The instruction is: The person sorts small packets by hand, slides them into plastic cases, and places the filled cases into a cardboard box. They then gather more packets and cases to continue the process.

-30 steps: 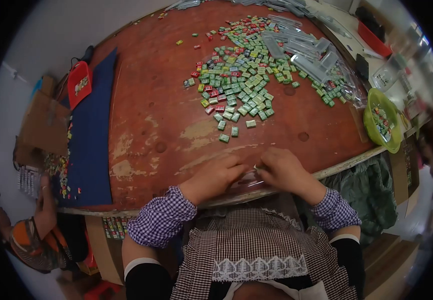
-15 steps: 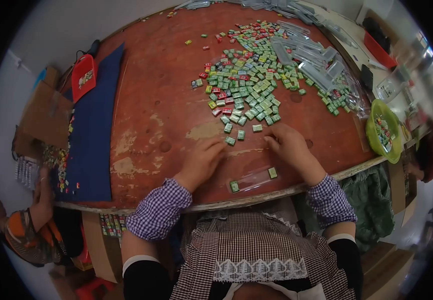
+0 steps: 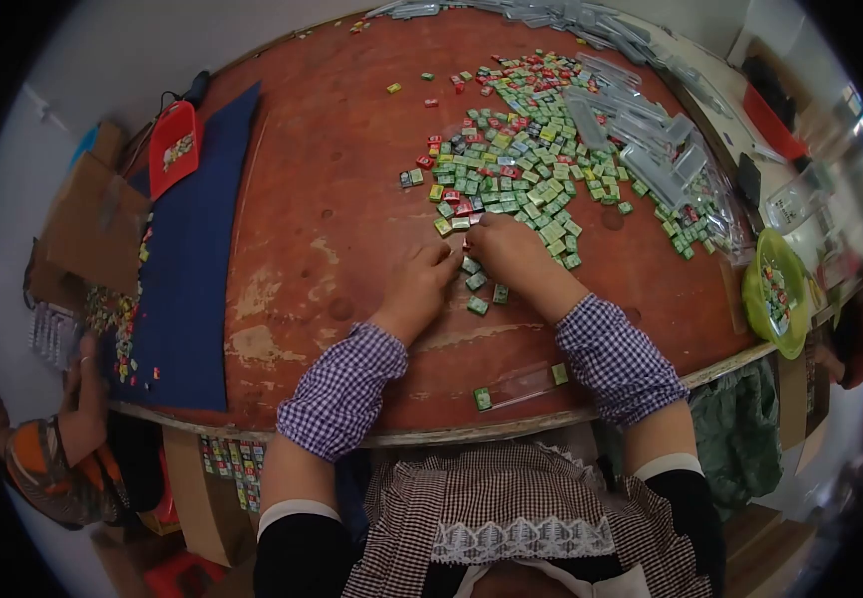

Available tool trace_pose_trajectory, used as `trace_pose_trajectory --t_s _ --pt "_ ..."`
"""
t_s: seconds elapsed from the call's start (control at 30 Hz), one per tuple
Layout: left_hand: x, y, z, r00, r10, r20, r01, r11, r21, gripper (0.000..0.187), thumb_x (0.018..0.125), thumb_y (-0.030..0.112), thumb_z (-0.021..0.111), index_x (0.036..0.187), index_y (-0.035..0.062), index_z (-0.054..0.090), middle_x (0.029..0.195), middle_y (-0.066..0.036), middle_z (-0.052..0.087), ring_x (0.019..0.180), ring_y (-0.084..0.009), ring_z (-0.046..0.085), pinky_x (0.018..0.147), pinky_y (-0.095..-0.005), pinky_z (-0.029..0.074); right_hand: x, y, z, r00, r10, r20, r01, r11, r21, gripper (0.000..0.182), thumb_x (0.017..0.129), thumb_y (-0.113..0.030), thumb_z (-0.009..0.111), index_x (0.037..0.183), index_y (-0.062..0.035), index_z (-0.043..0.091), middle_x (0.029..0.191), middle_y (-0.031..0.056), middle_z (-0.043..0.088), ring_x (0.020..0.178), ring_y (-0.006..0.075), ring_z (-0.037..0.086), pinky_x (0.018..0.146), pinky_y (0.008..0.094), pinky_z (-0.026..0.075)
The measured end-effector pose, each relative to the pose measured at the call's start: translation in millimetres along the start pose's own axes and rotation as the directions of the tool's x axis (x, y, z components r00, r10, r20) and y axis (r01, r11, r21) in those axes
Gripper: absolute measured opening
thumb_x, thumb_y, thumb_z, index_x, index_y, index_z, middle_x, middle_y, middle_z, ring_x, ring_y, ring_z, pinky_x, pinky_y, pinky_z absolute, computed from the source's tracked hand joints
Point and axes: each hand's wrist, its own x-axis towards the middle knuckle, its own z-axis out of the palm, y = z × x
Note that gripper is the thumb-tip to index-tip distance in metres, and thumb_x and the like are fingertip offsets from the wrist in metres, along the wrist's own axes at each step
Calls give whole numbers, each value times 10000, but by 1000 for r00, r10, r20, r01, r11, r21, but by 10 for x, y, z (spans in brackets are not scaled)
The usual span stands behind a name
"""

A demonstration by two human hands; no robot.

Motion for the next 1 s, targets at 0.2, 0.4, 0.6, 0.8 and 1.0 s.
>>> trace_pose_trajectory --t_s 0.2,0.4,0.6,0.8,1.0 --pt "140 116 -180 987 -94 133 84 993 80 290 777 5 573 1049 57 659 971 -116 614 939 -320 576 792 -392 488 32 -101 -107 995 -29 -98 23 998 -60 121 747 -129 653 841 -55 634 784 126 639 727 316 638 636 433 507" --pt "-446 791 -470 947 293 131 -253 934 -253 303 790 69 575 1089 40 616 1025 -126 607 934 -305 591 804 -398 494 -1270 -512 -897 991 63 116 -84 980 181 197 728 -174 680 812 -43 559 749 127 592 734 335 603 643 432 481" --pt "-629 1037 -362 830 509 227 -439 848 -298 304 804 94 575 1102 57 625 1169 -107 613 1068 -290 588 933 -415 480 -1673 -602 -694 986 137 94 -146 984 98 184 748 -185 691 823 -63 575 787 116 591 738 330 592 639 444 459" --pt "-637 715 -384 958 271 95 -247 947 -207 296 810 90 625 1105 68 634 1174 -133 610 1059 -315 590 913 -423 484 -1407 -252 -779 978 194 76 -203 969 138 133 774 -161 682 824 -61 610 817 105 606 758 317 603 641 439 483" --pt "-225 560 -120 993 121 4 -121 990 -70 239 801 88 630 1034 36 625 1098 -143 607 970 -336 598 827 -397 500 -768 -226 -265 992 -88 -95 94 993 71 127 775 -99 628 886 -37 629 893 109 599 815 314 607 681 403 498"
